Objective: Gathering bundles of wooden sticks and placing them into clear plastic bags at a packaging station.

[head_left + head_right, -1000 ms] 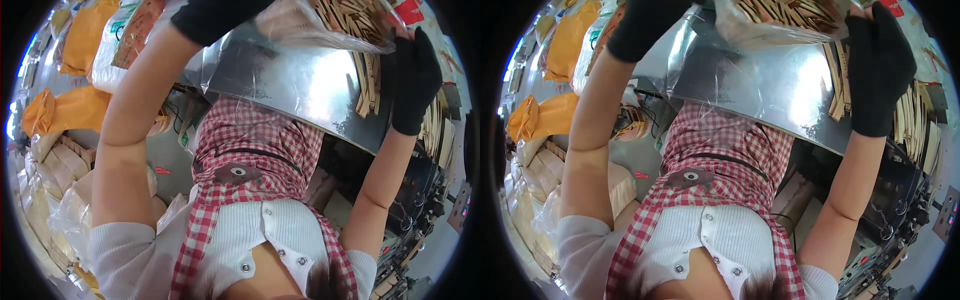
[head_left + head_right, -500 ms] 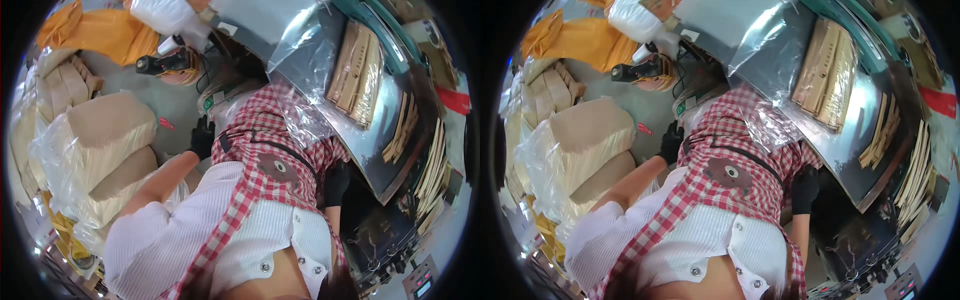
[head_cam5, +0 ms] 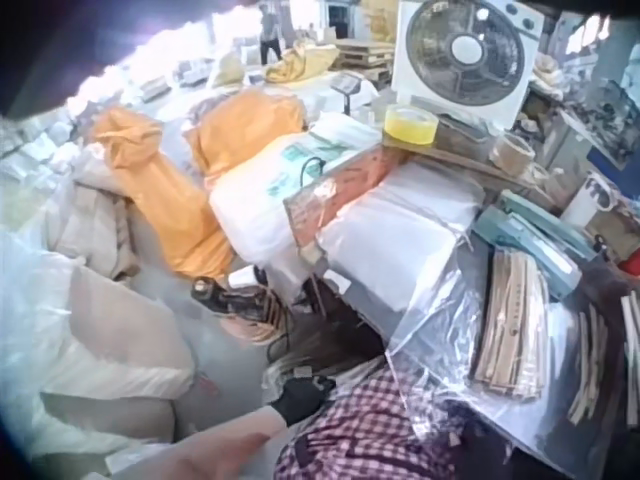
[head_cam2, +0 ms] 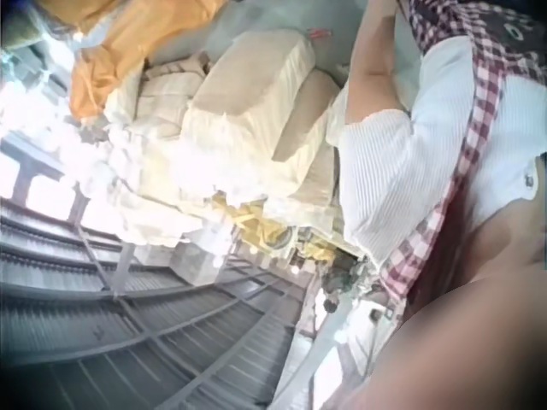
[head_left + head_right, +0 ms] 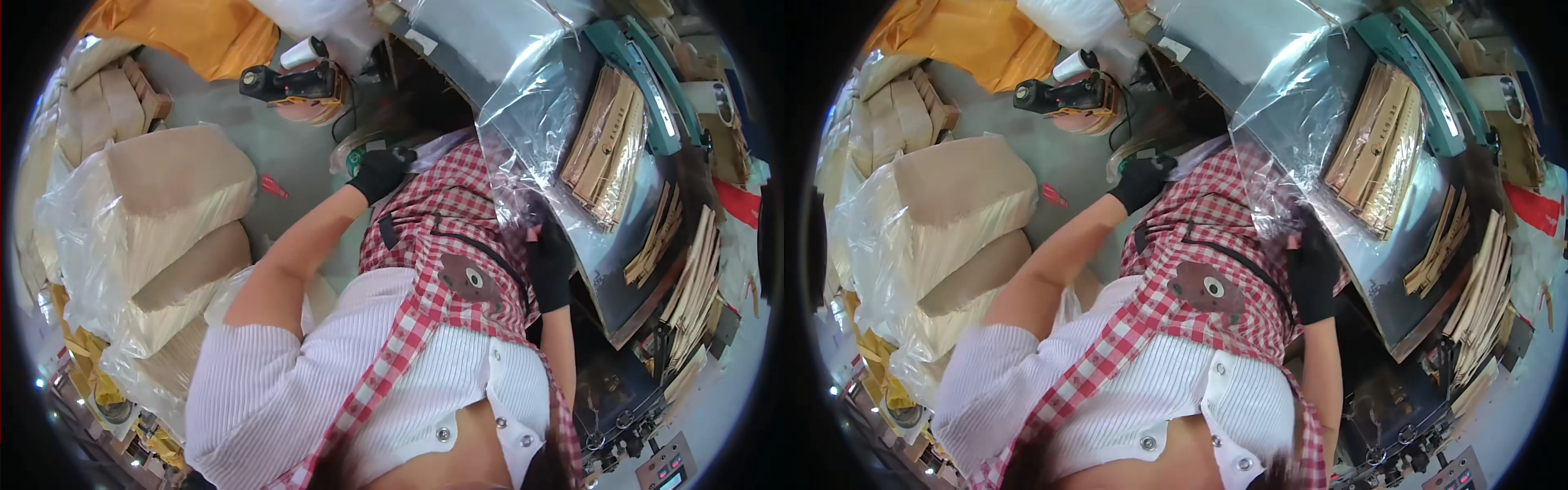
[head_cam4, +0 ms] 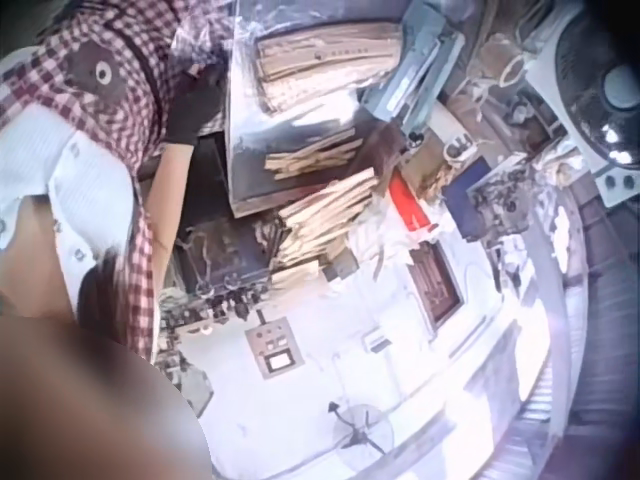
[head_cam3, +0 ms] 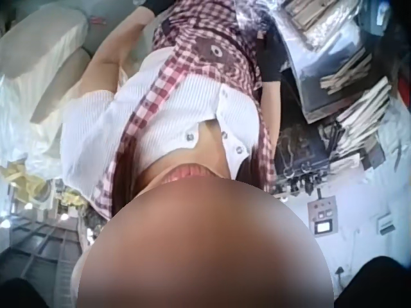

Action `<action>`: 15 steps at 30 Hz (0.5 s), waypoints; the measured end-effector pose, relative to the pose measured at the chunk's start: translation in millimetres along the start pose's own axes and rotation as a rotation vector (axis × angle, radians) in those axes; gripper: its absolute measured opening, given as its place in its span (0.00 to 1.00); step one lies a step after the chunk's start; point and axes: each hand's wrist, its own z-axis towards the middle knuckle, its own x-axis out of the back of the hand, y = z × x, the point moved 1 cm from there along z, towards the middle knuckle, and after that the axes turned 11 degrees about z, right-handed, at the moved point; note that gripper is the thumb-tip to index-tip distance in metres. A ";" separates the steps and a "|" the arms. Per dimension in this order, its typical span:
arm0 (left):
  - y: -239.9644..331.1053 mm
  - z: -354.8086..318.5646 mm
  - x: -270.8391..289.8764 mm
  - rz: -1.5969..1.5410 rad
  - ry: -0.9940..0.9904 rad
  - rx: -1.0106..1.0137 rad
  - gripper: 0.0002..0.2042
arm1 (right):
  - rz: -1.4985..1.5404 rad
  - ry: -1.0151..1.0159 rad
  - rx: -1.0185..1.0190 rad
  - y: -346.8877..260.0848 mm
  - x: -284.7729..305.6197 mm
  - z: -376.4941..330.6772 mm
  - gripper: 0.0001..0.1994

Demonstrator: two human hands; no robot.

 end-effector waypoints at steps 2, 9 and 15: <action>-9.6 -9.9 19.6 -0.070 0.152 0.139 0.13 | 0.031 0.023 0.216 -19.6 3.6 13.6 0.06; -163.5 -87.5 53.1 -0.602 0.933 1.112 0.21 | 0.166 -0.194 0.521 -94.8 -44.8 79.2 0.08; -196.1 -90.2 59.6 -0.494 0.300 1.333 0.29 | 0.154 -0.345 0.534 -101.1 -105.0 109.1 0.11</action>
